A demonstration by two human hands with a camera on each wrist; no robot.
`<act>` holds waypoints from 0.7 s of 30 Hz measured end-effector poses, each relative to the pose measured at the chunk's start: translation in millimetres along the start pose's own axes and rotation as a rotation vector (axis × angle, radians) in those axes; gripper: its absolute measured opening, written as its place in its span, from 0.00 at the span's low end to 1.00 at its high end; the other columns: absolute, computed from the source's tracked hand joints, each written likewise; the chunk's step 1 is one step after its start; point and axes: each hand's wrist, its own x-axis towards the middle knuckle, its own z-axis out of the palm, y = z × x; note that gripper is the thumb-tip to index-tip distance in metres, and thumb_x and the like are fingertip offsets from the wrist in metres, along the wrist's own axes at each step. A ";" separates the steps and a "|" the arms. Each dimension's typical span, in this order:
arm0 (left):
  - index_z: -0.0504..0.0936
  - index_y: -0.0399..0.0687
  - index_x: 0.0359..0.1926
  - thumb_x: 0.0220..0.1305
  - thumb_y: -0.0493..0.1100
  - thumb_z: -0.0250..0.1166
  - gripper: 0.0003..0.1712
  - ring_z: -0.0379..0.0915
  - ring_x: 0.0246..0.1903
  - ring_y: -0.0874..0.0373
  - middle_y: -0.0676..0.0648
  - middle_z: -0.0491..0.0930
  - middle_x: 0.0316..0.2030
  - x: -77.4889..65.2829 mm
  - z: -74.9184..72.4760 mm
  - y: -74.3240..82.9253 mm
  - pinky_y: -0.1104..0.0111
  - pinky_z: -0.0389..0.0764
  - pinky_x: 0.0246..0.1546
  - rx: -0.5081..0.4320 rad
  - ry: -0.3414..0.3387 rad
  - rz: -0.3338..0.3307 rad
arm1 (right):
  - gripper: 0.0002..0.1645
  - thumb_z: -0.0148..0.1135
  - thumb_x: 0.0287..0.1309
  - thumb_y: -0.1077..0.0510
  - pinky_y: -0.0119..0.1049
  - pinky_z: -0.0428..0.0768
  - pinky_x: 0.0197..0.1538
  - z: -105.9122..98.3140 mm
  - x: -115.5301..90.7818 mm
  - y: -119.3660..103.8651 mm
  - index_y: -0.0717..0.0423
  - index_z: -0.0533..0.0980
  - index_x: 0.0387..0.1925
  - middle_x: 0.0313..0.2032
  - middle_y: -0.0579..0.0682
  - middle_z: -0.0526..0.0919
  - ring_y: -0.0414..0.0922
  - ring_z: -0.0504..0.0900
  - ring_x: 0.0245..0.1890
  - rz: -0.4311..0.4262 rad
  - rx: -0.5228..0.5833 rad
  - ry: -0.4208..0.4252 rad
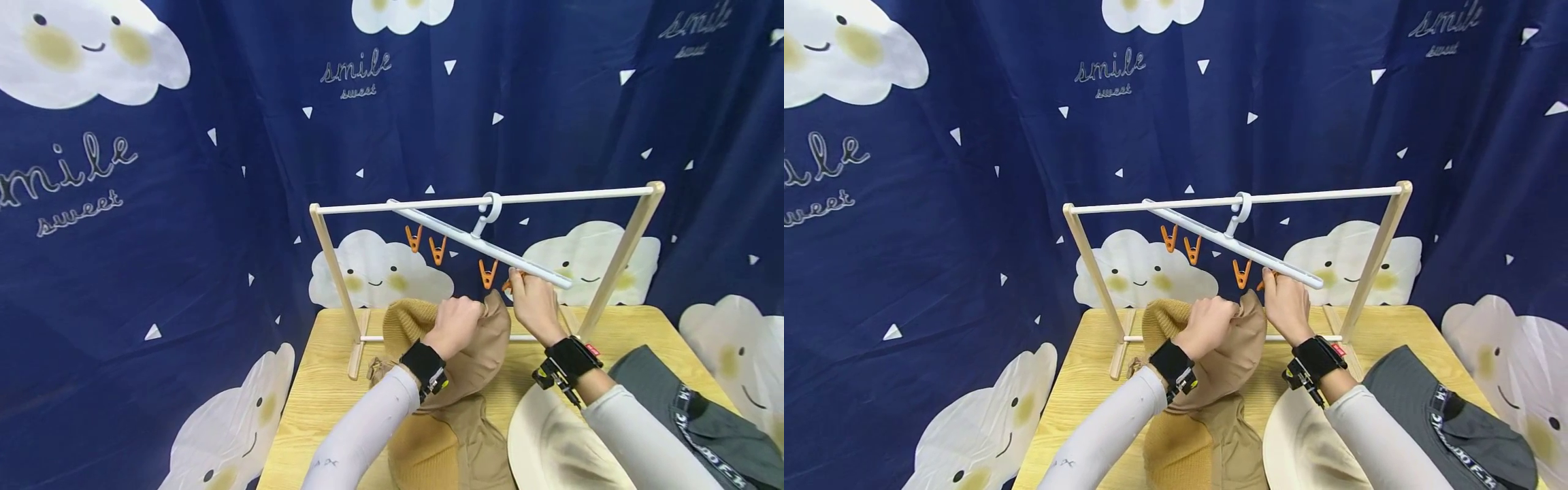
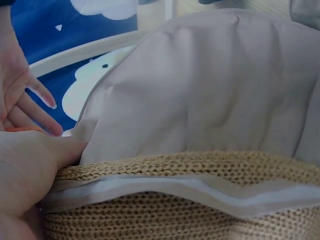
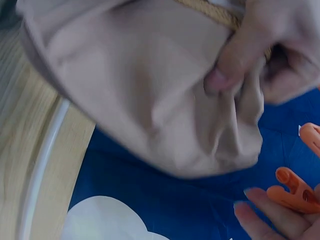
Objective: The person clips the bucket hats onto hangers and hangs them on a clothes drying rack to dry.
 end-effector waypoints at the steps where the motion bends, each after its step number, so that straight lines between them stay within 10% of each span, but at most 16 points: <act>1: 0.82 0.65 0.23 0.66 0.44 0.68 0.14 0.83 0.26 0.57 0.58 0.85 0.26 2.3 0.1 1.4 0.63 0.78 0.21 0.009 -0.005 0.004 | 0.29 0.46 0.81 0.45 0.54 0.72 0.31 1.4 -0.1 -0.7 0.56 0.80 0.27 0.24 0.54 0.80 0.60 0.80 0.28 0.003 0.006 0.004; 21: 0.90 0.66 0.35 0.69 0.46 0.64 0.10 0.85 0.28 0.61 0.62 0.87 0.30 27.2 -4.7 22.4 0.65 0.81 0.27 0.139 0.026 0.012 | 0.31 0.48 0.80 0.45 0.62 0.75 0.41 13.9 -0.8 -13.2 0.56 0.83 0.24 0.27 0.58 0.85 0.66 0.84 0.37 0.010 0.015 0.003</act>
